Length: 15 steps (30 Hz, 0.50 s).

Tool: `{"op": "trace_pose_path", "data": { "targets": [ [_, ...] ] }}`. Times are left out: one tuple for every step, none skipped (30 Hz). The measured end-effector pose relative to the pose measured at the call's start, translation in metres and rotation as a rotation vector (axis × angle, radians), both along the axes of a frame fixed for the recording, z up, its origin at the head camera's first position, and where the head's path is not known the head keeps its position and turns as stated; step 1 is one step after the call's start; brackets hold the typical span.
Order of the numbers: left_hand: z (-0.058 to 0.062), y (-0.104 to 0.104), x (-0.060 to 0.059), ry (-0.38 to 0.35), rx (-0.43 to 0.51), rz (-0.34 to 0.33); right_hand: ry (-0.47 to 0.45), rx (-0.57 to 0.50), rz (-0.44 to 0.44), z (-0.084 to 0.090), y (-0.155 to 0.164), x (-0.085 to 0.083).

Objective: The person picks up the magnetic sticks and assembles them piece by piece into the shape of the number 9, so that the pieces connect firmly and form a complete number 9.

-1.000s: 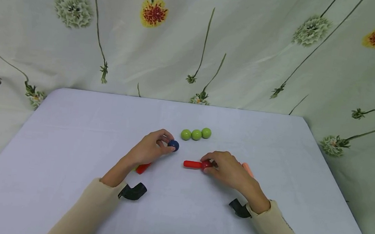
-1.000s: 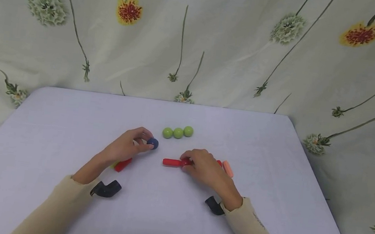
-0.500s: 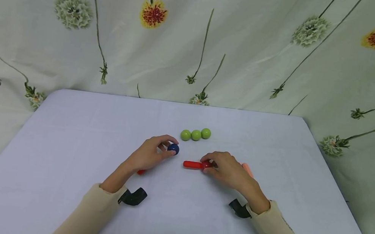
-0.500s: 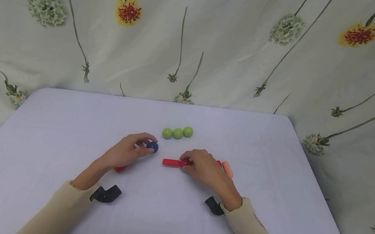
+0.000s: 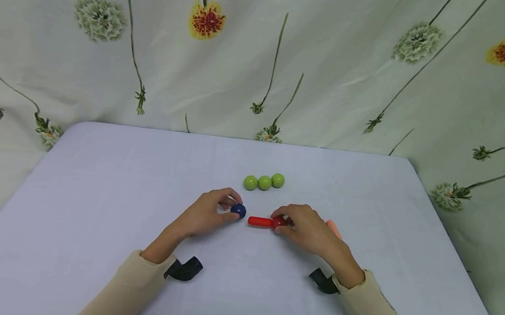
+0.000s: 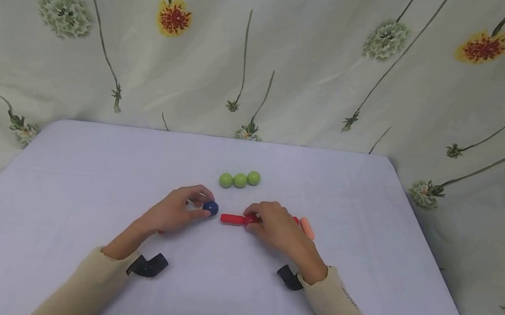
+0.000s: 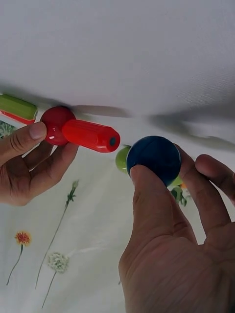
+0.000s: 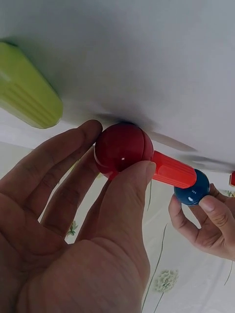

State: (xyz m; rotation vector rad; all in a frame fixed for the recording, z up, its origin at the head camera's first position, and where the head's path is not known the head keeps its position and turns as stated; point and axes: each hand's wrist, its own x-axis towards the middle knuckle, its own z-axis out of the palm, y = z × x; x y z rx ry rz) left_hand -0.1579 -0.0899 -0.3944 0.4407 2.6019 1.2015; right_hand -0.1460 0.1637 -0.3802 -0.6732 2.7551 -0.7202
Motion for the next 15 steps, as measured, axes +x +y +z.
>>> {"op": "trace_pose_path", "data": {
  "targets": [
    [-0.0002, 0.0003, 0.0004, 0.0, -0.002, -0.001, 0.0, 0.001, 0.0, -0.0001, 0.0002, 0.0],
    [-0.0007, 0.0005, 0.0007, 0.002, -0.005, -0.004, 0.002, 0.0, 0.002, -0.0001, 0.0003, -0.0001],
    [-0.0012, 0.0008, 0.0008, 0.004, -0.009, -0.007, 0.003, -0.003, 0.004, -0.0001, 0.0005, -0.0002],
    [-0.0016, 0.0012, 0.0009, 0.006, -0.013, -0.01, 0.003, -0.004, 0.004, 0.0002, 0.0005, 0.0],
    [-0.0018, 0.0017, 0.0011, 0.007, -0.016, -0.012, 0.004, -0.005, 0.006, 0.0002, 0.0007, -0.0001],
    [-0.0019, 0.0024, 0.0012, 0.008, -0.022, -0.013, 0.006, -0.007, 0.009, -0.0002, 0.001, -0.0005],
    [-0.0021, 0.0031, 0.0012, 0.01, -0.026, -0.014, 0.006, -0.007, 0.01, -0.0001, 0.0011, -0.0007],
    [-0.0022, 0.0039, 0.0013, 0.015, -0.032, -0.018, 0.006, -0.008, 0.01, -0.0001, 0.0011, -0.0008],
    [-0.002, 0.0047, 0.0015, 0.015, -0.036, -0.017, 0.005, -0.008, 0.007, -0.0002, 0.0012, -0.0009],
    [-0.0022, 0.0053, 0.0017, 0.017, -0.04, -0.017, 0.002, -0.007, 0.006, -0.0003, 0.0011, -0.001],
    [-0.0023, 0.0059, 0.0018, 0.022, -0.047, -0.019, 0.002, -0.006, 0.006, -0.0004, 0.001, -0.001],
    [-0.0024, 0.0062, 0.002, 0.025, -0.052, -0.02, 0.002, -0.006, 0.006, -0.0001, 0.0007, -0.0008],
    [-0.0024, 0.0065, 0.0022, 0.027, -0.057, -0.021, 0.002, -0.006, 0.005, 0.0, 0.0004, -0.0005],
    [-0.0025, 0.0067, 0.0025, 0.03, -0.063, -0.021, 0.003, -0.007, 0.007, -0.0003, 0.0001, -0.0005],
    [-0.0028, 0.0068, 0.0025, 0.031, -0.07, -0.018, 0.006, -0.005, 0.008, -0.0006, -0.0001, -0.0006]
  ]
}}
